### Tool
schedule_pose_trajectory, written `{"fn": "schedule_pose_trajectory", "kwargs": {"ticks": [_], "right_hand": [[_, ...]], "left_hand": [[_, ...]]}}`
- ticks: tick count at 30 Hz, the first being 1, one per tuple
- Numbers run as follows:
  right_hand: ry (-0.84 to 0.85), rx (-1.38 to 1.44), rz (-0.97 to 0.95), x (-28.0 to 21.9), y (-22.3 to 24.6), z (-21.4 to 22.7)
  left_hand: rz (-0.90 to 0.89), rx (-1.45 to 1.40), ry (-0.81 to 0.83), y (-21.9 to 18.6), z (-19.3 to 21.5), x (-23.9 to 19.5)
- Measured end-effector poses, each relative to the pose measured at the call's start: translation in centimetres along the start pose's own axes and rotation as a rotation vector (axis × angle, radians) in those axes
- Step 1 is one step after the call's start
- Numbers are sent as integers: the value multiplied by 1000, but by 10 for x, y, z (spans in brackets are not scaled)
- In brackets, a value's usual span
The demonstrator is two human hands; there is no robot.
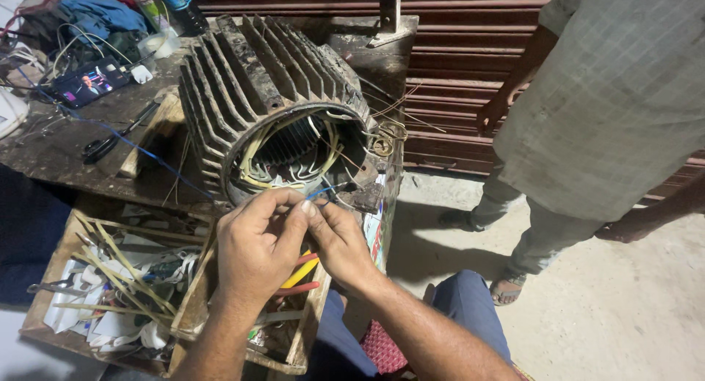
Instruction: The person works on a motor stator, using pliers to pull and adjust wires within the slots. They then use a blue wire to tie or secure the internal windings.
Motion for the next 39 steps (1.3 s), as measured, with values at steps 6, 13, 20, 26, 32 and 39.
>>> {"fn": "schedule_pose_trajectory", "kwargs": {"ticks": [6,13,20,26,32,39], "right_hand": [[47,76,-41,4,-1,1],[-14,4,5,-2,-7,4],[33,99,-6,4,-4,3],[-4,120,-61,1,-15,8],[-49,-34,35,-4,-15,10],[-4,118,-27,1,-10,6]], "left_hand": [[-40,12,2,-3,1,0],[-38,-1,-41,-1,3,1],[-72,12,-2,-4,2,1],[-59,-3,-2,-2,0,1],[-35,-18,-12,0,1,2],[-125,38,57,-8,-3,2]]}}
Point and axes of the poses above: each hand's wrist, its own x-axis towards the middle knuckle, its own z-axis out of the back of the hand, y = z × x, the point moved 8 cm from there along x, towards the middle knuckle, and after that the axes turned 6 degrees about y, right-handed, at the moved point
